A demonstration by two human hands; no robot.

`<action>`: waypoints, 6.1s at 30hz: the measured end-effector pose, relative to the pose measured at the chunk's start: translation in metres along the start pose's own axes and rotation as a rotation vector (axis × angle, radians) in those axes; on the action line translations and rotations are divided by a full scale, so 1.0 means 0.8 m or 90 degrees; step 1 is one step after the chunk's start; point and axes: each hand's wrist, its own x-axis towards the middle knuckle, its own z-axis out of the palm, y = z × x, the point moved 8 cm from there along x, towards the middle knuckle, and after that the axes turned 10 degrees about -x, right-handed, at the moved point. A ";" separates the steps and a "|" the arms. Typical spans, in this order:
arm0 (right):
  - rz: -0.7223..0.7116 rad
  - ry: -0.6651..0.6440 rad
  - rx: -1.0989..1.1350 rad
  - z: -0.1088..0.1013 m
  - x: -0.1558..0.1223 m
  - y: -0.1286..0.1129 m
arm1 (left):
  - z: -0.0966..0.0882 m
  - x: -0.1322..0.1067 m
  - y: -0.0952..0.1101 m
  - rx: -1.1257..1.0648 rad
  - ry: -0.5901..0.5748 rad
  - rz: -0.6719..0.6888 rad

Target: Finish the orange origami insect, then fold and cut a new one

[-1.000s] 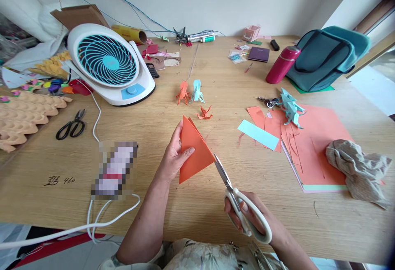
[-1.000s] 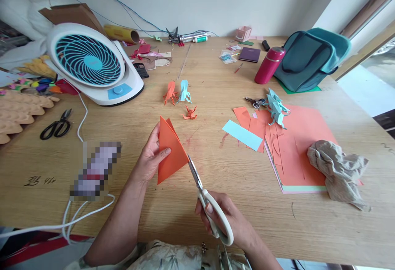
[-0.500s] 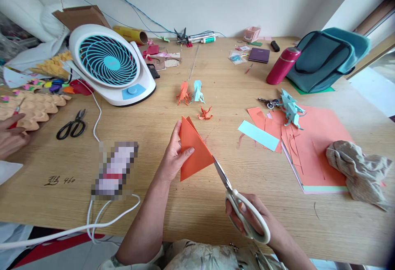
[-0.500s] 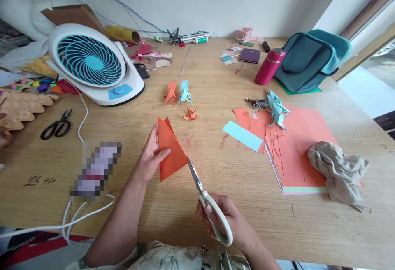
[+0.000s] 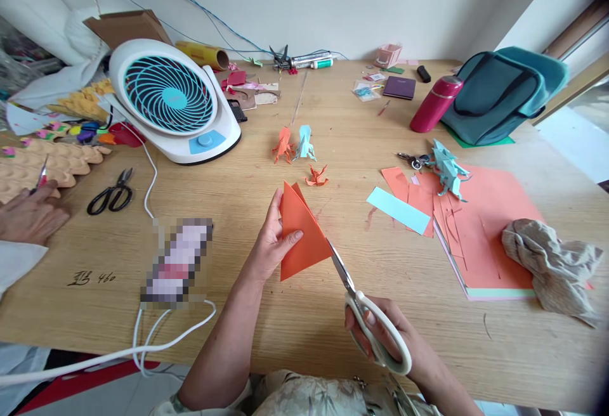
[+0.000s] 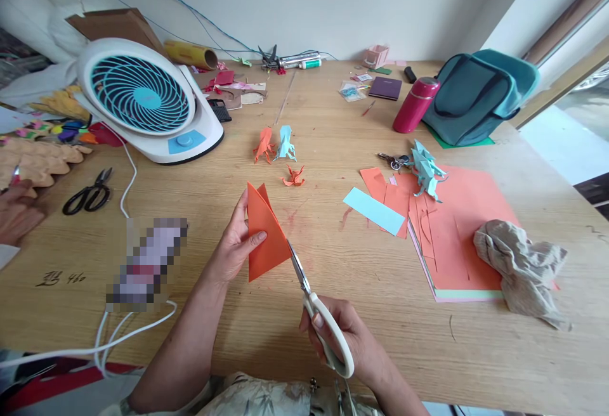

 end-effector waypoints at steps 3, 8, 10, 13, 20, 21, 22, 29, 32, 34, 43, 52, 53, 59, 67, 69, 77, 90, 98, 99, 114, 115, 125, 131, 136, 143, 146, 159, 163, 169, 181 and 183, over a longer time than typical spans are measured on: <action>0.002 -0.008 -0.003 0.002 0.000 -0.001 | 0.002 -0.001 0.000 0.004 -0.008 -0.004; -0.004 -0.016 0.023 0.003 0.003 -0.002 | 0.004 -0.003 -0.001 0.025 -0.009 -0.017; -0.002 -0.017 0.032 0.004 0.005 0.000 | 0.004 -0.004 -0.002 0.024 -0.008 -0.022; -0.004 -0.007 0.026 0.002 0.006 0.002 | 0.006 -0.004 -0.001 0.018 -0.010 -0.021; -0.023 -0.014 0.011 0.001 0.008 -0.003 | 0.008 -0.004 -0.002 0.028 -0.025 -0.019; -0.019 -0.016 0.017 0.002 0.009 -0.004 | 0.009 -0.005 -0.002 0.034 -0.029 -0.025; -0.015 -0.016 0.025 0.002 0.010 -0.005 | 0.010 -0.005 -0.003 0.039 -0.031 -0.031; -0.022 0.007 0.038 0.002 0.014 -0.004 | 0.013 -0.005 -0.003 0.031 -0.018 -0.041; -0.024 0.007 0.040 0.001 0.014 -0.003 | 0.015 -0.006 -0.002 0.028 -0.027 -0.040; -0.025 0.003 0.045 0.002 0.015 -0.004 | 0.016 -0.006 -0.002 0.030 -0.030 -0.041; -0.043 0.022 0.058 0.001 0.020 -0.004 | 0.020 -0.008 -0.005 0.049 -0.049 -0.055; -0.038 0.029 0.050 -0.005 0.019 -0.005 | 0.020 -0.008 -0.007 0.053 -0.060 -0.056; -0.036 0.032 0.050 -0.006 0.018 -0.004 | 0.020 -0.008 -0.006 0.056 -0.061 -0.053; -0.001 0.118 -0.127 -0.045 0.002 0.007 | 0.022 -0.006 -0.004 0.039 -0.067 -0.042; -0.008 0.457 -0.896 -0.161 -0.052 0.018 | 0.019 -0.006 -0.016 0.006 -0.061 -0.086; 0.015 0.482 -0.968 -0.174 -0.059 0.019 | 0.019 -0.007 -0.019 0.001 -0.060 -0.094; 0.057 0.460 -1.038 -0.174 -0.065 0.005 | 0.026 -0.013 -0.028 -0.042 -0.098 -0.124; -0.111 0.298 -0.313 -0.060 0.056 -0.093 | 0.056 -0.025 -0.039 0.005 -0.202 -0.135; -0.005 0.579 -0.369 -0.239 -0.020 -0.020 | 0.058 -0.029 0.035 0.171 -0.131 0.224; 0.049 0.644 -0.440 -0.269 -0.038 -0.009 | 0.062 -0.034 0.047 0.210 -0.134 0.299; -0.058 0.670 -0.736 -0.208 -0.047 -0.028 | 0.100 -0.077 0.054 0.636 -0.182 0.641; -0.060 0.642 -0.745 -0.199 -0.043 -0.024 | 0.100 -0.077 0.053 0.634 -0.183 0.634; 0.002 0.544 -0.817 -0.183 -0.074 0.034 | 0.082 -0.052 0.050 0.378 -0.125 0.454; -0.024 0.486 -0.760 -0.181 -0.075 0.036 | 0.071 -0.051 0.045 0.361 -0.045 0.429; 0.001 0.469 -0.783 -0.176 -0.077 0.044 | 0.078 -0.062 0.049 0.430 -0.041 0.510; 0.023 0.502 -0.721 -0.166 -0.076 0.028 | 0.091 -0.083 0.054 0.519 -0.027 0.632; -0.009 0.420 -0.385 -0.145 -0.060 0.016 | 0.100 -0.092 0.055 0.588 -0.029 0.684; -0.044 0.367 0.135 -0.062 0.030 -0.018 | 0.124 -0.097 0.028 0.837 -0.062 0.732; -0.094 0.409 0.113 -0.074 0.026 -0.017 | 0.091 -0.084 0.040 0.750 0.122 0.645; -0.149 0.474 0.055 -0.096 0.017 -0.032 | 0.039 -0.026 0.000 0.189 0.122 0.177; -0.125 0.431 -0.097 -0.092 0.035 -0.027 | 0.069 -0.034 -0.049 0.052 -0.078 -0.068; -0.119 0.440 -0.128 -0.095 0.032 -0.026 | 0.064 -0.034 -0.047 0.062 -0.046 -0.064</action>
